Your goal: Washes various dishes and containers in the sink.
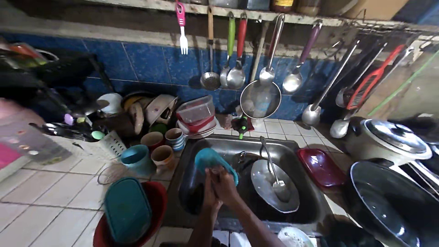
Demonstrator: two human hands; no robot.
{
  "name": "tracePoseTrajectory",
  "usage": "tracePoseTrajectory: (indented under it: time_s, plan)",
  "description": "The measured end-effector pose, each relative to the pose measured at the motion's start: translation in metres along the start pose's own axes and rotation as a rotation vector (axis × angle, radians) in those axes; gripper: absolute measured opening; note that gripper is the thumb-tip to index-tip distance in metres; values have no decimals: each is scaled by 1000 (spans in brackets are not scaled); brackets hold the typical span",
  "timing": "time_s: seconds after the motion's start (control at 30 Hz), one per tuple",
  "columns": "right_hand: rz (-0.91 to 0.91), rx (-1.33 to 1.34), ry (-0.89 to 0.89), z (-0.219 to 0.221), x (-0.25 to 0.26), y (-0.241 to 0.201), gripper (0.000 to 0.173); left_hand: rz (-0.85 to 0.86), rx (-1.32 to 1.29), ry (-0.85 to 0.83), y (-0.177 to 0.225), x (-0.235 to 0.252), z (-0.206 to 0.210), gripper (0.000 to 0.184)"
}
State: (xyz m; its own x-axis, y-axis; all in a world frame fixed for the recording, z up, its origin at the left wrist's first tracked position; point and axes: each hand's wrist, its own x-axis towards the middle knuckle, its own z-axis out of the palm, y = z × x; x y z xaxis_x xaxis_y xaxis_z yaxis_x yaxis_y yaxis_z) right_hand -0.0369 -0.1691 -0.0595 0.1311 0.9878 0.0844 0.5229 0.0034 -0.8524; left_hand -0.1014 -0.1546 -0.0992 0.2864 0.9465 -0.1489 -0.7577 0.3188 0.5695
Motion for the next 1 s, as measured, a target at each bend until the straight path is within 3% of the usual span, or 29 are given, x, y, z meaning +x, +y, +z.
tracePoseTrajectory:
  time_s: [0.1,0.17,0.23,0.3,0.4,0.47,0.57,0.67,0.73,0.8,0.9,1.0]
  plan:
    - [70,-245,-351,-18,-5,3,36,-2,320,137,12,15,-17,31]
    - [16,-479,-446,-23,-10,14,36,-26,677,219,19,17,-13,40]
    - [-194,-626,-256,-22,-13,34,33,-40,889,202,18,15,-12,43]
    - [-426,-702,26,-24,-2,55,26,-115,914,171,14,14,-4,44]
    - [-469,-777,134,-37,23,58,26,-343,845,61,4,-1,10,44]
    - [-346,-784,115,-42,36,54,30,-387,791,-17,-5,-10,15,53]
    - [-96,-543,-75,-42,32,45,36,-336,822,-56,-5,0,8,47]
    - [-98,-375,-308,-37,10,44,32,-221,917,4,8,12,-12,42]
    - [-134,-463,-387,-38,0,46,33,-122,939,22,8,15,-18,58]
    - [-176,-597,-309,-35,2,54,36,-90,929,45,-3,11,-23,65]
    - [-80,-701,-171,-39,28,57,38,-114,862,67,-15,-1,-11,49]
    - [61,-429,-119,-38,34,52,37,-69,788,-24,-22,3,-18,54]
